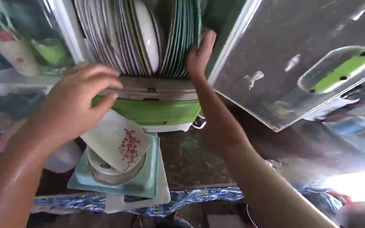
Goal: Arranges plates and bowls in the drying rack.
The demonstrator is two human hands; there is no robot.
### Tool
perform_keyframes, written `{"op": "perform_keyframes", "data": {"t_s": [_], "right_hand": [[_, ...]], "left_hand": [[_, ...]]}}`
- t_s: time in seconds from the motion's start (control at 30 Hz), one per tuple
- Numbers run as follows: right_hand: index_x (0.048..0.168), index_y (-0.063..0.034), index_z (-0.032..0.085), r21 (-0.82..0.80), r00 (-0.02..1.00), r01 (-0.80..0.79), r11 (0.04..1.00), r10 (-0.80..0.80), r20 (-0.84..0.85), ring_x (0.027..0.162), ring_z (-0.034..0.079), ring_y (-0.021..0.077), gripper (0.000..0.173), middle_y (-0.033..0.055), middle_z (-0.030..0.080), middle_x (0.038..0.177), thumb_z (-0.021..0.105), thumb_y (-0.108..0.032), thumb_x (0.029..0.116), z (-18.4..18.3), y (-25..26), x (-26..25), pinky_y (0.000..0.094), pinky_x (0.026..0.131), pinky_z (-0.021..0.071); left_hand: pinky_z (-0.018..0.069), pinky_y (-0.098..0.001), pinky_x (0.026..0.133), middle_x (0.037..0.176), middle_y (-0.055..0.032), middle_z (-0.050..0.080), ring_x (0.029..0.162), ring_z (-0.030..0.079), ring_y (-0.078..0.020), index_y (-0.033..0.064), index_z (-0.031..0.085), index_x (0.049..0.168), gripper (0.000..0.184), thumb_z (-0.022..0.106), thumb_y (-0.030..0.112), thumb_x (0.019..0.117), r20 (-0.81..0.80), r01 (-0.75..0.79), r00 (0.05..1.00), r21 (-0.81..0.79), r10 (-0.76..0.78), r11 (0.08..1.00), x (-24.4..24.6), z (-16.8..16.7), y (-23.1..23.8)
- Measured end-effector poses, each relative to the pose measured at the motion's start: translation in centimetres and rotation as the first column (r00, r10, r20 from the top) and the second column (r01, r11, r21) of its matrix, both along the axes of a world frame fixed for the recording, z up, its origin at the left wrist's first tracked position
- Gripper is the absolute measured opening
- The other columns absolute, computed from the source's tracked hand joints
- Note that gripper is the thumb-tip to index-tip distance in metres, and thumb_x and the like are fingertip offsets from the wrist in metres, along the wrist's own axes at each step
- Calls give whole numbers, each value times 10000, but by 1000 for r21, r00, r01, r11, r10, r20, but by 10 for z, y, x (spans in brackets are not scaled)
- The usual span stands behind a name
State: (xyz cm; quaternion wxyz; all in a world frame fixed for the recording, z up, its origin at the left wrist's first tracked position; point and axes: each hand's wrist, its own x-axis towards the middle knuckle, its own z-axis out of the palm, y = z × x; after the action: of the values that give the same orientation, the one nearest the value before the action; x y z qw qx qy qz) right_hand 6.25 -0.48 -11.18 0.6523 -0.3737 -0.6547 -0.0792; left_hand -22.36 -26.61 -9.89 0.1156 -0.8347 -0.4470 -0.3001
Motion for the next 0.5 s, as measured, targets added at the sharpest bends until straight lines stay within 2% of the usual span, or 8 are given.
{"op": "perform_keyframes", "data": {"t_s": [0.03,0.13,0.17,0.23,0.3,0.4,0.47,0.5], "right_hand": [[1191,120,565,-38,1000,-1,999,1,4,1170,584,333,282,287,565,1261,492,-73,998,1,12,5,370,974,502],[1430,50,444,-285,995,24,958,6,103,1284,568,288,530,249,517,1427,341,-345,1092,-1,25,22,396,1067,478],[1492,38,398,-347,987,65,935,-9,159,1371,503,304,588,257,461,1502,284,-383,1098,-1,23,26,408,1137,419],[1564,39,316,-427,964,189,884,-83,254,1499,303,418,664,323,290,1599,251,-426,1095,3,7,31,481,1239,253],[1569,57,292,-444,966,203,873,-106,235,1506,217,497,688,372,229,1600,321,-427,1081,1,-15,35,519,1253,169],[1524,48,382,-319,971,146,936,-75,227,1432,330,470,700,368,348,1522,530,-399,1006,-16,-80,55,504,1200,274],[1467,53,450,-129,947,238,963,-200,251,1386,436,394,631,308,467,1467,558,-378,1019,-34,-147,89,484,1173,332],[1402,73,501,-50,932,338,940,-327,156,1309,541,302,541,256,560,1383,559,-326,1041,-48,-181,112,416,1126,414]], "left_hand": [[455,-540,1046,1339,-146,631,1258,580,-333,51,707,1190,332,495,246,1027,47,-16,999,-2,16,1000,-13,-18,-19],[503,-435,1018,1259,-77,676,1197,620,-209,82,721,1171,349,503,308,1018,190,-62,978,-117,84,991,-38,-76,-72],[501,-412,1020,1241,-68,686,1190,620,-185,75,730,1154,354,510,313,1012,240,-63,965,-180,106,982,-42,-95,-87],[514,-392,1016,1213,-72,700,1175,637,-178,65,735,1147,356,504,300,1014,304,-73,938,-300,168,951,-41,-131,-105],[501,-453,1028,1271,-133,689,1205,639,-272,37,705,1231,373,532,277,1005,310,-80,928,-377,207,923,-32,-163,-112],[432,-567,1090,1420,-165,606,1315,575,-364,28,633,1352,458,636,241,946,233,-109,951,-359,202,927,-13,-194,-108],[407,-618,1088,1451,-151,591,1350,549,-378,38,622,1366,498,679,237,913,180,-132,966,-279,187,951,-3,-207,-101],[388,-641,1094,1453,-145,591,1364,537,-380,38,622,1366,489,674,234,921,164,-139,969,-253,184,957,-1,-211,-97]]}}
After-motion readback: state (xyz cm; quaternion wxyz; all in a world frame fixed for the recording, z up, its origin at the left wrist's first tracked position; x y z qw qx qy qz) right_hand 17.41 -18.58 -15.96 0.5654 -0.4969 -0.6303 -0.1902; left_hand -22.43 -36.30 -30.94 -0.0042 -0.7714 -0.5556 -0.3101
